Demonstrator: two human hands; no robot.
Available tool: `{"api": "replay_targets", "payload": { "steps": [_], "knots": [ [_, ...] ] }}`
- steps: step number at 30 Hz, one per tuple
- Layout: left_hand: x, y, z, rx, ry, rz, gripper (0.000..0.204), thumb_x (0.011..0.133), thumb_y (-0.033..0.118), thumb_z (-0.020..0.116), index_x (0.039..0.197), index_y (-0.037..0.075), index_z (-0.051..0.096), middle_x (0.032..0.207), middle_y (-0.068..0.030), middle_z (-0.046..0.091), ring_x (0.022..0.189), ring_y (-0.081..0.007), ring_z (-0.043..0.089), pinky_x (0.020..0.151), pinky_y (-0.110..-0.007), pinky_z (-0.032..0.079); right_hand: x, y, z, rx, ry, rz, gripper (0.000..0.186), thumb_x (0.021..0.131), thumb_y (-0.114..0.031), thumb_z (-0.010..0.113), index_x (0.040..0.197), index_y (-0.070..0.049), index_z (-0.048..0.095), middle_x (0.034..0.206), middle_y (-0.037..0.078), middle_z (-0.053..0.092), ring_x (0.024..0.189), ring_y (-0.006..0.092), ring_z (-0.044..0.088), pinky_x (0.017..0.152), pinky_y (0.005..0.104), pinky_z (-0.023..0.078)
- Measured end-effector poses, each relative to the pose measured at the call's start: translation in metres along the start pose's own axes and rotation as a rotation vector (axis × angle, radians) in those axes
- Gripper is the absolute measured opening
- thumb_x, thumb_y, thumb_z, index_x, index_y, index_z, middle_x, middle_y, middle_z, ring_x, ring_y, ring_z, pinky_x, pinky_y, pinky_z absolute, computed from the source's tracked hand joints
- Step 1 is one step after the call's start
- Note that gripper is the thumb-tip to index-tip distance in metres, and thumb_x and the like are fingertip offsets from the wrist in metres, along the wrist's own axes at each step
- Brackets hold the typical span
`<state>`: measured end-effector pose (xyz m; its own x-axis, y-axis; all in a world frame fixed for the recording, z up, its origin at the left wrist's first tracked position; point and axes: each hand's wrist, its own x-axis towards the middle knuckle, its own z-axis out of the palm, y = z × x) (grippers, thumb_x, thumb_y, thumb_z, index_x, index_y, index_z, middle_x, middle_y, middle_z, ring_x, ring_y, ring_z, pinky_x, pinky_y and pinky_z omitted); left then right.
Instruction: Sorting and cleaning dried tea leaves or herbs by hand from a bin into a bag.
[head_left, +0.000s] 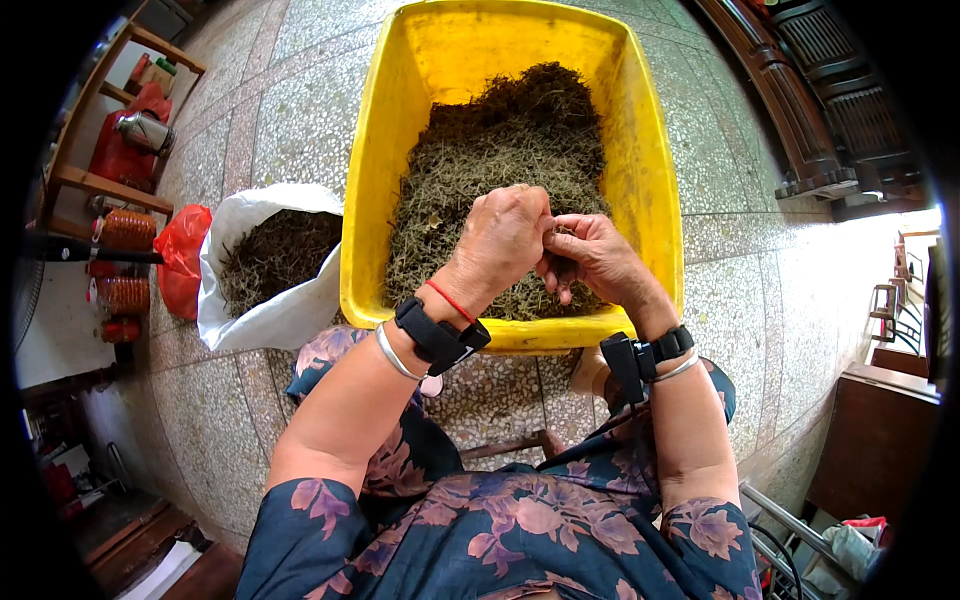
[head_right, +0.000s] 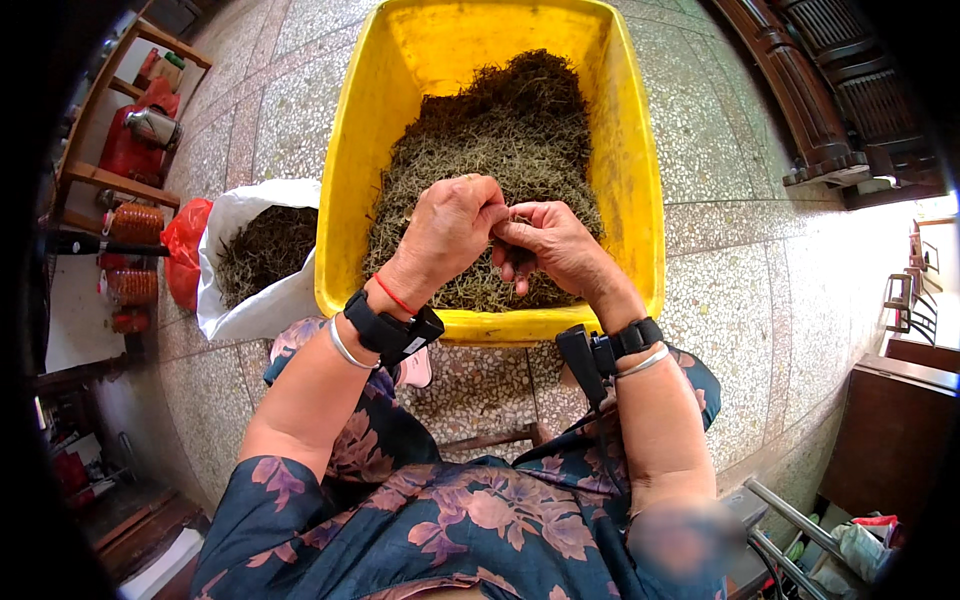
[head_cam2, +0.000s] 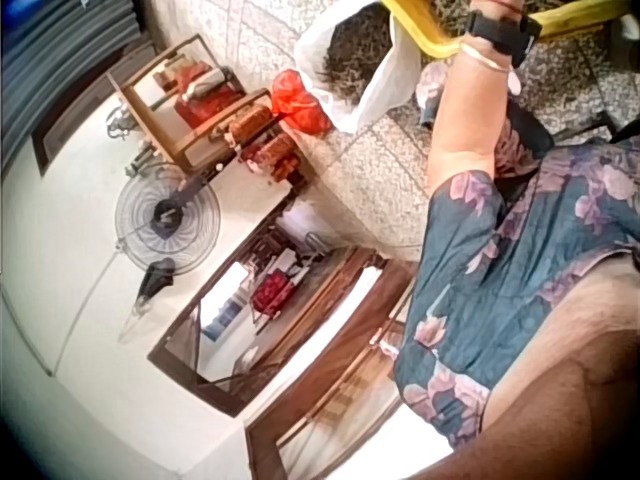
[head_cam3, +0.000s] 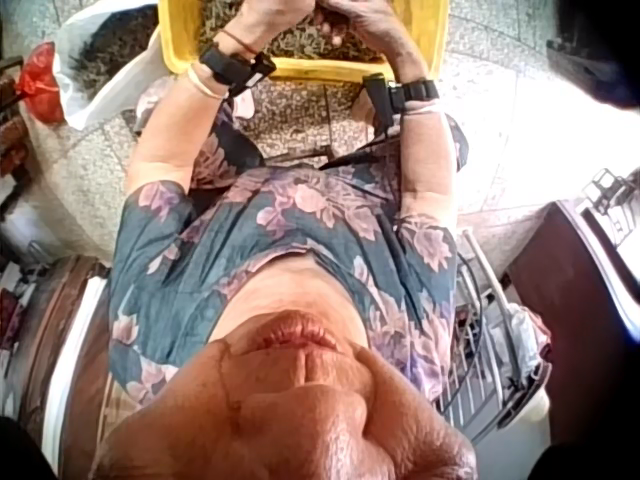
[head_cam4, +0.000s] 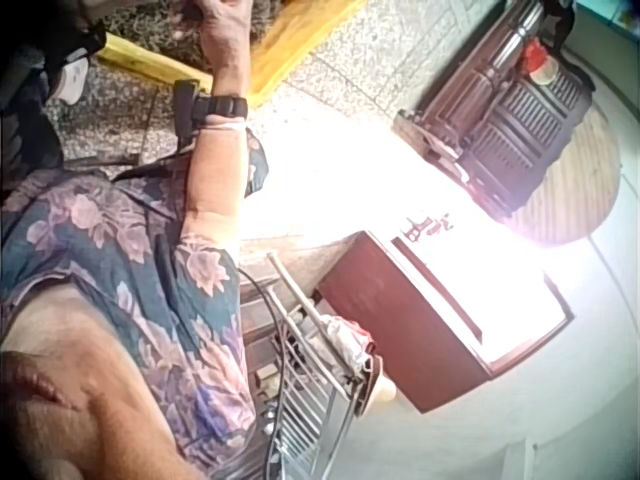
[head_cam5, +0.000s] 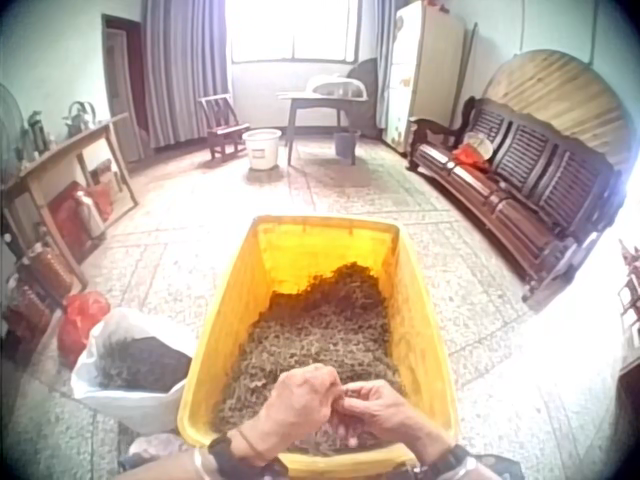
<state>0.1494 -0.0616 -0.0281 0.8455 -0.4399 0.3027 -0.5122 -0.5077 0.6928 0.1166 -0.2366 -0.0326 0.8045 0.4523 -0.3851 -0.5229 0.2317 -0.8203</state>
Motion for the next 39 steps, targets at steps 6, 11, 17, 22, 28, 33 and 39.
{"api": "replay_targets", "payload": {
  "steps": [6, 11, 17, 22, 28, 33, 39],
  "knots": [
    [0.002, 0.001, -0.001, -0.056, 0.130, -0.048, 0.009, 0.083, 0.004, 0.065, 0.080, 0.000, 0.058, 0.074, -0.0167, 0.061, 0.072, -0.0353, 0.062, 0.063, -0.042, 0.049, 0.000, -0.004, -0.004, 0.028, 0.023, 0.008, 0.020, 0.096, -0.019, 0.061, 0.097, 0.001, 0.064, 0.073, 0.009, 0.067, 0.057, 0.0128, 0.066, 0.043, 0.0227, 0.052],
    [0.001, 0.002, 0.000, -0.006, 0.179, -0.003, 0.008, 0.083, 0.002, 0.064, 0.080, 0.000, 0.057, 0.075, -0.0168, 0.060, 0.072, -0.0360, 0.061, 0.063, -0.042, 0.048, -0.004, -0.009, 0.003, 0.010, 0.045, 0.040, 0.020, 0.095, -0.020, 0.062, 0.092, 0.000, 0.065, 0.067, 0.008, 0.066, 0.052, 0.0119, 0.064, 0.038, 0.0224, 0.049],
    [0.007, -0.005, -0.005, 0.075, 0.255, 0.022, 0.008, 0.083, 0.001, 0.063, 0.080, 0.000, 0.055, 0.075, -0.0171, 0.059, 0.072, -0.0367, 0.060, 0.064, -0.042, 0.048, -0.009, -0.010, -0.003, -0.134, -0.071, 0.092, 0.024, 0.092, -0.021, 0.065, 0.078, -0.002, 0.066, 0.058, 0.005, 0.062, 0.047, 0.0106, 0.061, 0.034, 0.0211, 0.042],
    [0.016, -0.026, -0.025, -0.189, 0.108, -0.233, 0.012, 0.087, 0.007, 0.067, 0.080, -0.001, 0.061, 0.069, -0.0065, 0.062, 0.056, -0.0156, 0.060, 0.051, -0.031, 0.046, -0.013, -0.007, -0.001, -0.114, 0.022, 0.078, 0.020, 0.091, -0.019, 0.067, 0.081, -0.002, 0.066, 0.061, 0.004, 0.063, 0.048, 0.0106, 0.060, 0.036, 0.0208, 0.043],
    [0.013, -0.016, -0.025, -0.903, -0.271, -0.395, 0.014, 0.094, 0.012, 0.064, 0.089, -0.001, 0.062, 0.077, -0.0065, 0.066, 0.060, -0.0091, 0.061, 0.054, -0.023, 0.052, -0.014, -0.005, -0.006, -0.053, 0.077, 0.052, 0.016, 0.092, -0.017, 0.066, 0.092, -0.002, 0.065, 0.067, 0.005, 0.065, 0.051, 0.0103, 0.063, 0.038, 0.0203, 0.046],
    [0.010, -0.015, -0.026, -1.105, -0.365, -0.504, 0.013, 0.091, 0.008, 0.066, 0.093, -0.004, 0.061, 0.082, -0.0103, 0.068, 0.063, -0.0108, 0.063, 0.058, -0.024, 0.054, -0.013, -0.005, -0.007, -0.041, 0.070, 0.049, 0.016, 0.093, -0.017, 0.065, 0.095, -0.001, 0.065, 0.068, 0.005, 0.065, 0.052, 0.0101, 0.063, 0.038, 0.0199, 0.046],
    [0.012, -0.006, -0.027, -0.752, -0.346, -0.379, 0.011, 0.088, 0.006, 0.067, 0.093, -0.004, 0.064, 0.073, -0.0058, 0.065, 0.056, -0.0079, 0.059, 0.049, -0.021, 0.050, -0.013, -0.005, -0.005, -0.075, 0.063, 0.060, 0.017, 0.095, -0.020, 0.063, 0.095, -0.003, 0.064, 0.066, 0.003, 0.064, 0.051, 0.0092, 0.063, 0.037, 0.0194, 0.045]
  ]
}}
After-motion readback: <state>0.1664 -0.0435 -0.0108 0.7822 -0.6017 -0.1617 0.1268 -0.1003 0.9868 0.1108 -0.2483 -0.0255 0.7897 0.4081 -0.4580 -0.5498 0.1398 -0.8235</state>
